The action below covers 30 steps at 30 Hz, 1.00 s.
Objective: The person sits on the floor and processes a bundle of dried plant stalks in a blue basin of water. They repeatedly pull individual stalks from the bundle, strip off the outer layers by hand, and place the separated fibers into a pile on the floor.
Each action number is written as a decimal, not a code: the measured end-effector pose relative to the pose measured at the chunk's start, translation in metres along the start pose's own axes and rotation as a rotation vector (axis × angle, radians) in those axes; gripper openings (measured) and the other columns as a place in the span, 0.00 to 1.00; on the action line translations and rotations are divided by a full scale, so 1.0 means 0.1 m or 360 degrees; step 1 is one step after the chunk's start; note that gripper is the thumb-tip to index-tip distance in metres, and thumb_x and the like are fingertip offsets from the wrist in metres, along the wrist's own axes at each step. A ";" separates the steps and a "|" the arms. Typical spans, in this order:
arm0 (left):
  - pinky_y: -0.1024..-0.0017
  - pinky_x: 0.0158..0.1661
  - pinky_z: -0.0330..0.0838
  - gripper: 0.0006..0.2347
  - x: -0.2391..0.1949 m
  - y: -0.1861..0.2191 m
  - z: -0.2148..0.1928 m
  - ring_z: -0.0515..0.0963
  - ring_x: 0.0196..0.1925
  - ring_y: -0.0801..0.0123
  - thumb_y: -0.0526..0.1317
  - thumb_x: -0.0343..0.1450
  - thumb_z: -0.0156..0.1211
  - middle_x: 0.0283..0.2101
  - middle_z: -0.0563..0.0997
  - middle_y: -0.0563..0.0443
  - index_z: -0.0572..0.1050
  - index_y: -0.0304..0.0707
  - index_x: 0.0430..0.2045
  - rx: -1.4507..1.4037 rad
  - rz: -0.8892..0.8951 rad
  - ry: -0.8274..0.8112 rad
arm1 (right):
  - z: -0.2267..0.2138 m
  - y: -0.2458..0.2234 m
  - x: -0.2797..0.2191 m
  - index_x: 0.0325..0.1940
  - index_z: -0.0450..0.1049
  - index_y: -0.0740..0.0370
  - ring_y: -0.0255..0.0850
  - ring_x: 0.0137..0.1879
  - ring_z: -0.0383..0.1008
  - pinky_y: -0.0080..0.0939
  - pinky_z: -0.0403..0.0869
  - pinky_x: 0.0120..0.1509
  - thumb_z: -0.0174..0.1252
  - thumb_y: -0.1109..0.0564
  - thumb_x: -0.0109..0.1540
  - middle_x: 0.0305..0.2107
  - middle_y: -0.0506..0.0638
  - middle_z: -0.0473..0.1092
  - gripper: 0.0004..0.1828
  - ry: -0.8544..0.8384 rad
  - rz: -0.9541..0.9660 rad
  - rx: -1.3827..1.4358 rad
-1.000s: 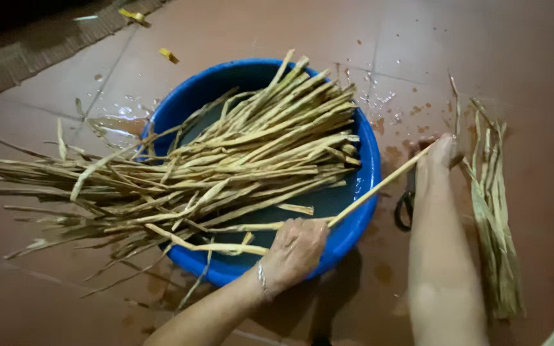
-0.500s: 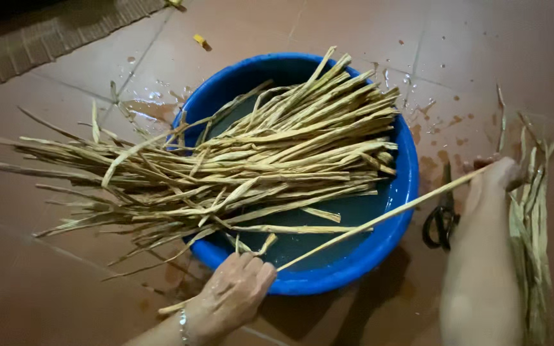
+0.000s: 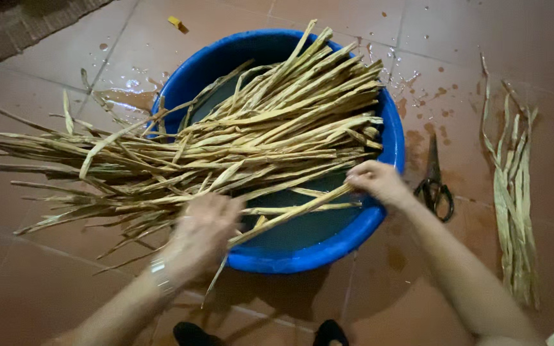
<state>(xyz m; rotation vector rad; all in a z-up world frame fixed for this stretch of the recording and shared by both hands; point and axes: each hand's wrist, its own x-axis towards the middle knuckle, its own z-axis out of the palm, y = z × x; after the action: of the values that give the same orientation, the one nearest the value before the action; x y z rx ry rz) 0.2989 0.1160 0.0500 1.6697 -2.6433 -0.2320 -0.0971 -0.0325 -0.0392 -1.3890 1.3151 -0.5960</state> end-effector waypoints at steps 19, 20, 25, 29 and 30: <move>0.68 0.27 0.72 0.10 1.39 0.49 1.84 0.76 0.26 0.70 0.43 0.74 0.58 0.25 0.77 0.53 0.78 0.39 0.43 -0.1992 -0.0513 -0.0224 | 0.21 -0.11 0.03 0.55 0.77 0.59 0.43 0.49 0.81 0.42 0.78 0.54 0.60 0.43 0.64 0.44 0.56 0.80 0.22 0.0337 -0.0128 -0.0649; 0.73 0.26 0.71 0.10 1.34 0.51 1.71 0.74 0.25 0.74 0.43 0.74 0.57 0.25 0.76 0.57 0.78 0.40 0.44 -0.2306 -0.0471 -0.0127 | 0.21 -0.15 0.03 0.55 0.75 0.57 0.42 0.48 0.80 0.43 0.78 0.52 0.57 0.43 0.64 0.45 0.54 0.79 0.21 0.0258 0.0086 -0.0331; 0.80 0.26 0.69 0.09 1.36 0.59 1.46 0.73 0.25 0.82 0.42 0.74 0.58 0.26 0.76 0.61 0.78 0.40 0.43 -0.2687 -0.0387 -0.0048 | 0.47 -0.24 -0.15 0.57 0.76 0.59 0.31 0.50 0.75 0.35 0.72 0.58 0.55 0.49 0.68 0.45 0.47 0.77 0.18 0.0086 -0.0110 0.0404; 0.81 0.27 0.69 0.08 1.59 0.75 1.37 0.72 0.25 0.81 0.41 0.75 0.58 0.27 0.77 0.59 0.78 0.36 0.39 -0.2799 -0.0266 0.0078 | 0.48 -0.29 0.02 0.51 0.77 0.68 0.36 0.47 0.75 0.38 0.73 0.58 0.58 0.53 0.70 0.41 0.49 0.77 0.14 0.0217 -0.0296 0.0731; 0.80 0.26 0.69 0.09 1.63 0.77 1.32 0.73 0.25 0.80 0.42 0.76 0.58 0.26 0.78 0.58 0.77 0.33 0.35 -0.2805 -0.0299 0.0101 | 0.49 -0.32 0.02 0.50 0.76 0.66 0.36 0.47 0.76 0.38 0.73 0.58 0.58 0.53 0.69 0.41 0.49 0.78 0.13 0.0210 -0.0274 0.0853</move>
<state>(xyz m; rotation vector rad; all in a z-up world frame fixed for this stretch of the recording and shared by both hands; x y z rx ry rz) 0.1484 0.0179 -0.0823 1.0116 -1.0778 -1.7011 -0.0410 -0.0231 -0.0249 -1.0331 1.0358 -1.0838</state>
